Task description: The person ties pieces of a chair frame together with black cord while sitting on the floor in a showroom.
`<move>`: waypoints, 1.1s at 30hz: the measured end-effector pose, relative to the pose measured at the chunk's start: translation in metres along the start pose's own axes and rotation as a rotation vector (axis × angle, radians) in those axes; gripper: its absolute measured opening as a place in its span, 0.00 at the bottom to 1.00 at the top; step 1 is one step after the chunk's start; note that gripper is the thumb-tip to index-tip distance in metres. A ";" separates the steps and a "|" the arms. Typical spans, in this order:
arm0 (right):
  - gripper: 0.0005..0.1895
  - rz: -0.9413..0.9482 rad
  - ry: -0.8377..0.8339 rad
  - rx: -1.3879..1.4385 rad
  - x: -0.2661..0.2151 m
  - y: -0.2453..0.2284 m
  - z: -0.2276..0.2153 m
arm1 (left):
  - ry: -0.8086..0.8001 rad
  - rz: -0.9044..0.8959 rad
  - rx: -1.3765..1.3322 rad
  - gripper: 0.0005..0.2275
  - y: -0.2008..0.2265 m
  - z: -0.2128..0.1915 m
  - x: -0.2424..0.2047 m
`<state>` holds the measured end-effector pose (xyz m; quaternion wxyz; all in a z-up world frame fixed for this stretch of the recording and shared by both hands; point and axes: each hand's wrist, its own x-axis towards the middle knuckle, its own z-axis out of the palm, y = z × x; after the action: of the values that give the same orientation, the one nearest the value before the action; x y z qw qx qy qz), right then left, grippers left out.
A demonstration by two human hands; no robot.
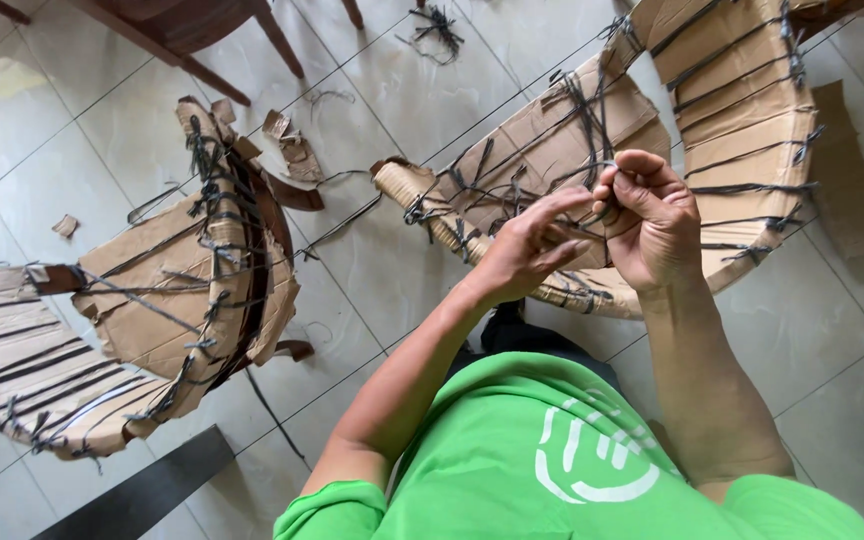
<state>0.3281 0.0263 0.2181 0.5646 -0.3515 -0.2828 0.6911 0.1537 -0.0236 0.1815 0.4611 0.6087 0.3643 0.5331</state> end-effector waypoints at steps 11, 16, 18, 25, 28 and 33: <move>0.04 -0.153 0.143 -0.051 -0.032 -0.019 -0.016 | 0.093 -0.236 -0.131 0.05 -0.013 -0.012 -0.036; 0.04 -0.118 0.120 -0.048 -0.039 -0.010 -0.013 | 0.026 -0.148 -0.060 0.06 0.004 -0.011 -0.043; 0.05 -0.084 0.106 -0.035 -0.032 -0.010 -0.019 | -0.050 -0.170 0.071 0.05 0.005 -0.015 -0.046; 0.06 -0.117 0.062 -0.086 -0.017 -0.028 -0.030 | 0.109 -0.029 0.233 0.05 0.018 0.005 -0.023; 0.06 -0.063 0.055 -0.166 -0.017 -0.030 -0.036 | 0.160 0.001 0.198 0.04 0.022 0.018 -0.011; 0.11 -0.057 0.008 -0.958 -0.021 -0.029 -0.047 | 0.212 -0.013 0.247 0.06 0.026 0.024 0.002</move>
<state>0.3856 0.0117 0.2162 0.3587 -0.5669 -0.5769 0.4659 0.1760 -0.0340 0.2066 0.3452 0.5986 0.4777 0.5425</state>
